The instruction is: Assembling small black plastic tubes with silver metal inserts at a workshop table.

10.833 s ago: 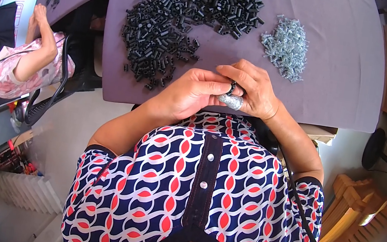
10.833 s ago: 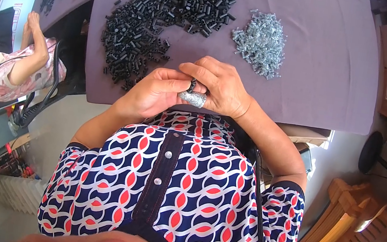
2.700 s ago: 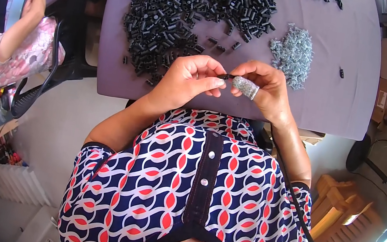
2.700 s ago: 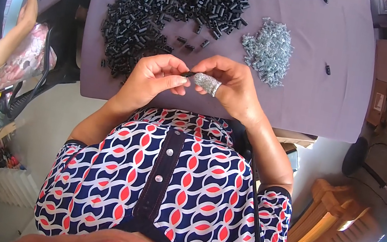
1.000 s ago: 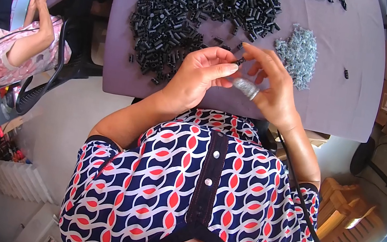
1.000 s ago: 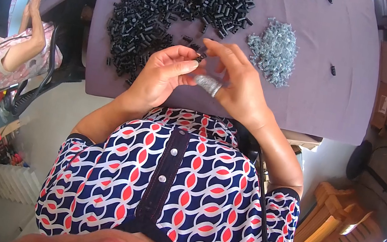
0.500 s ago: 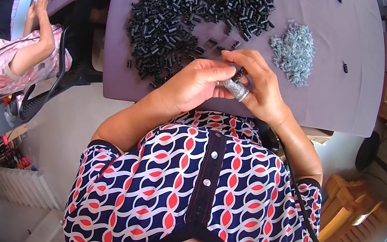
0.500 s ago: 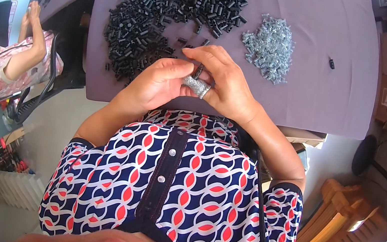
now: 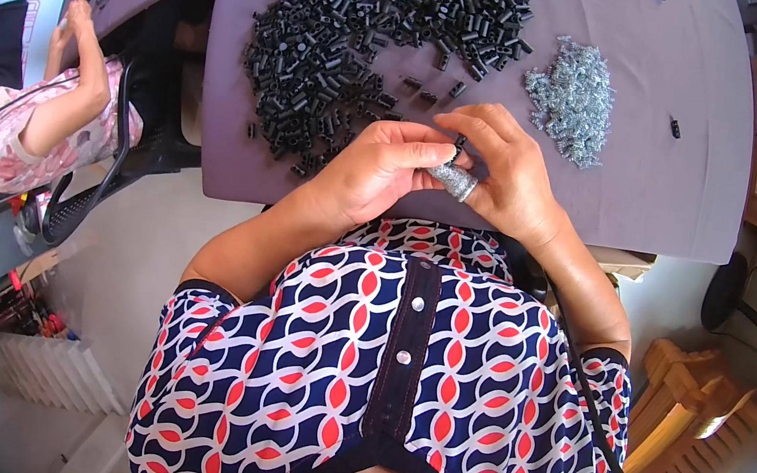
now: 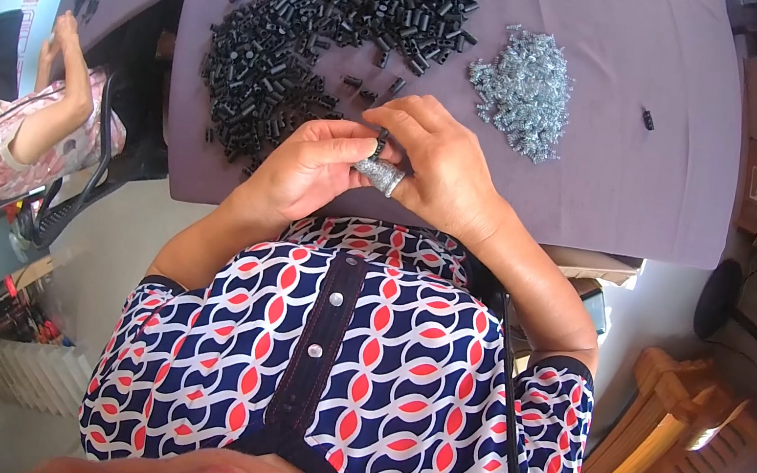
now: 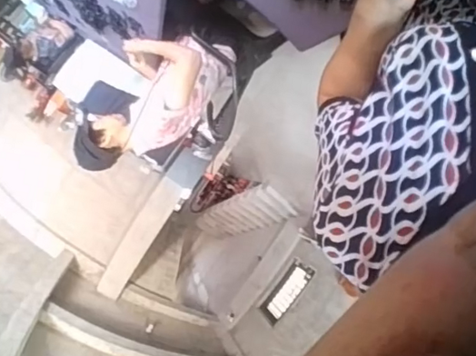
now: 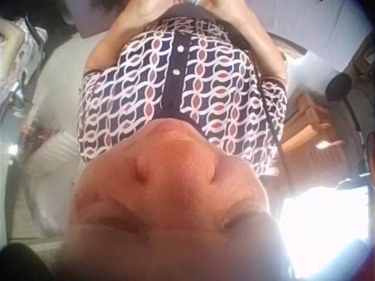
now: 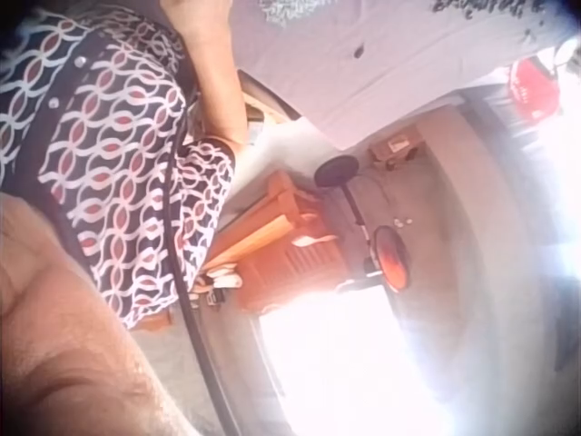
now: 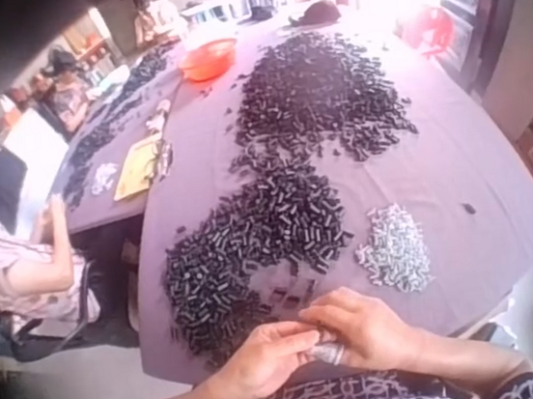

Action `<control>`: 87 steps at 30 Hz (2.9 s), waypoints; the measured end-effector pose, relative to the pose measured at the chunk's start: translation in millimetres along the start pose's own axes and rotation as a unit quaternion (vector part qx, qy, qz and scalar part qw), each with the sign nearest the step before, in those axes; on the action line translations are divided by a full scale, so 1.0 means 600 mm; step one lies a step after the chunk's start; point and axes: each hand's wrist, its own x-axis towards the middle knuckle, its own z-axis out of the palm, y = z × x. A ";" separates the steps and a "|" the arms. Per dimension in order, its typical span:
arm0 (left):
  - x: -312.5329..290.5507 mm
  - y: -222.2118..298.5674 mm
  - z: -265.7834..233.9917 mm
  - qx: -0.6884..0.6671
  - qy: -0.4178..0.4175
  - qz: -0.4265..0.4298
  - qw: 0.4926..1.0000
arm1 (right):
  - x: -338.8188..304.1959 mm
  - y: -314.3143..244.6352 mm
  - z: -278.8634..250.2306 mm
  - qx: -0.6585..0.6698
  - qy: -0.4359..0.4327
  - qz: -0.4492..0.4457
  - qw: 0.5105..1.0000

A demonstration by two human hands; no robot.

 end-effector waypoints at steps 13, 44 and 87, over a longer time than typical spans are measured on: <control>0.004 -0.018 -0.009 -0.103 -0.052 -0.017 0.993 | -0.009 -0.004 0.003 -0.099 -0.023 -0.030 0.994; 0.053 0.034 -0.034 0.799 0.146 0.418 0.408 | -0.134 0.158 -0.192 -0.305 0.305 0.266 0.862; 0.036 0.033 -0.005 0.732 0.084 0.469 0.486 | -0.025 0.007 -0.031 0.016 0.024 0.220 0.975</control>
